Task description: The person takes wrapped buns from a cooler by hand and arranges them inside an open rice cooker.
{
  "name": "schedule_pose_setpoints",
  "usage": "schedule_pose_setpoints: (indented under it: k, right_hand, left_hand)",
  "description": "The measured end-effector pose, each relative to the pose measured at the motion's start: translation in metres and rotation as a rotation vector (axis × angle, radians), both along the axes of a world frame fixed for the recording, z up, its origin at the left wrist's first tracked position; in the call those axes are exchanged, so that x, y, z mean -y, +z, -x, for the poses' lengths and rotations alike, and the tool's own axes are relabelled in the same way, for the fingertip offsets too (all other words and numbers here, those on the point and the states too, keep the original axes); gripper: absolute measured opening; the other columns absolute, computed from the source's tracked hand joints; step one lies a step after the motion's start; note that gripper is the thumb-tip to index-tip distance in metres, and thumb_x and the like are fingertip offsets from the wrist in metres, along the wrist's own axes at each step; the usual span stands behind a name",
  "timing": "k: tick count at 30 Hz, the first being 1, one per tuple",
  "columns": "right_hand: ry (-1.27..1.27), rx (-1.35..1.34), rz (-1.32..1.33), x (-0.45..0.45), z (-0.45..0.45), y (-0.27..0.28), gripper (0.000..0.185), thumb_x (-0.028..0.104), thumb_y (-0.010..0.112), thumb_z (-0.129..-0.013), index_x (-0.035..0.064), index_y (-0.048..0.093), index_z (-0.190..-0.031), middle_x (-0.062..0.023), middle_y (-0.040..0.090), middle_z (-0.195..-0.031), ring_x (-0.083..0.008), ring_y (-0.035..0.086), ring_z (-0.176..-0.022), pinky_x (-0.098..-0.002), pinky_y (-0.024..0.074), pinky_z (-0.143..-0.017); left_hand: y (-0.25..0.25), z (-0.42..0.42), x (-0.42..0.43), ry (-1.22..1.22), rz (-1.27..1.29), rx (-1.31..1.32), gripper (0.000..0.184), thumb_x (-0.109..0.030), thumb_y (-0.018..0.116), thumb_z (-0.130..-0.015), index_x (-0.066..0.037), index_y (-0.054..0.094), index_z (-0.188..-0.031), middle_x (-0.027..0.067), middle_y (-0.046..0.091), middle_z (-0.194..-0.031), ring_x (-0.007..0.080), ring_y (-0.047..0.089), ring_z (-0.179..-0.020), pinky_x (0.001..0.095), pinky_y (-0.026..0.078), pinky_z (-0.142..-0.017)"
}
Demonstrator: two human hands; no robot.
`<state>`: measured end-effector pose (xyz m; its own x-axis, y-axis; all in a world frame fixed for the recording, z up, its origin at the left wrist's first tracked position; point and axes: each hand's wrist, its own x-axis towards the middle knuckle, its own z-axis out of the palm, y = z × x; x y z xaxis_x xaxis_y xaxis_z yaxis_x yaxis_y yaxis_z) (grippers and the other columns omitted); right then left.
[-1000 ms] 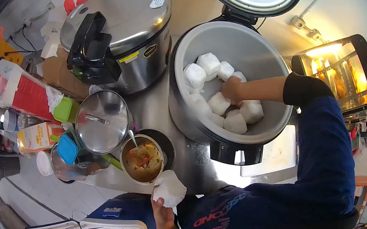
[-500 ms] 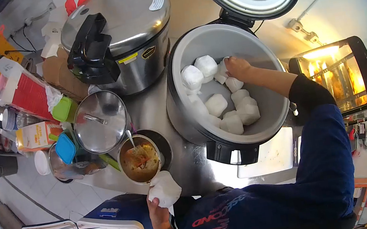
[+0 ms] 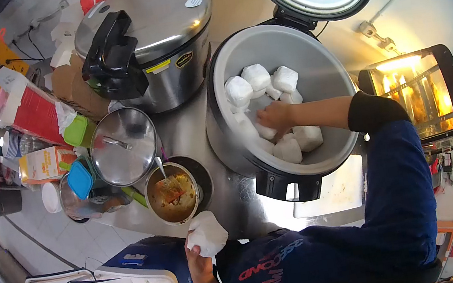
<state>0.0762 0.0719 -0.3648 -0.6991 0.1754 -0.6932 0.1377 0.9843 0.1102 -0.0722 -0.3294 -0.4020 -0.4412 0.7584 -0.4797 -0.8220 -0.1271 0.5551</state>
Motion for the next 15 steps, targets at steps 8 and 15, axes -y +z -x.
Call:
schedule_pose_setpoints:
  k: [8, 15]
  right_hand:
    - [-0.146, 0.303, -0.314, -0.043, -0.045, 0.027, 0.039, 0.025, 0.079, -0.057, 0.0039, 0.064, -0.086, -0.0091, 0.062, -0.093, -0.0240, 0.062, -0.088, -0.0346, 0.0518, -0.072]
    - [0.005, -0.218, -0.435, -0.053, -0.069, 0.017, 0.030, 0.017, 0.071, -0.065, 0.0028, 0.062, -0.090, -0.0108, 0.062, -0.092, -0.0239, 0.060, -0.090, -0.0300, 0.0516, -0.072]
  left_hand:
    - [-0.005, 0.006, 0.005, 0.013, 0.021, 0.034, 0.078, -0.032, 0.074, -0.064, 0.005, 0.038, -0.123, 0.0150, 0.052, -0.112, 0.0253, 0.052, -0.105, 0.0369, 0.042, -0.092]
    - [-0.002, 0.005, -0.002, -0.011, 0.002, 0.036, 0.076, -0.032, 0.074, -0.065, 0.005, 0.039, -0.122, 0.0154, 0.051, -0.114, 0.0258, 0.052, -0.107, 0.0374, 0.041, -0.093]
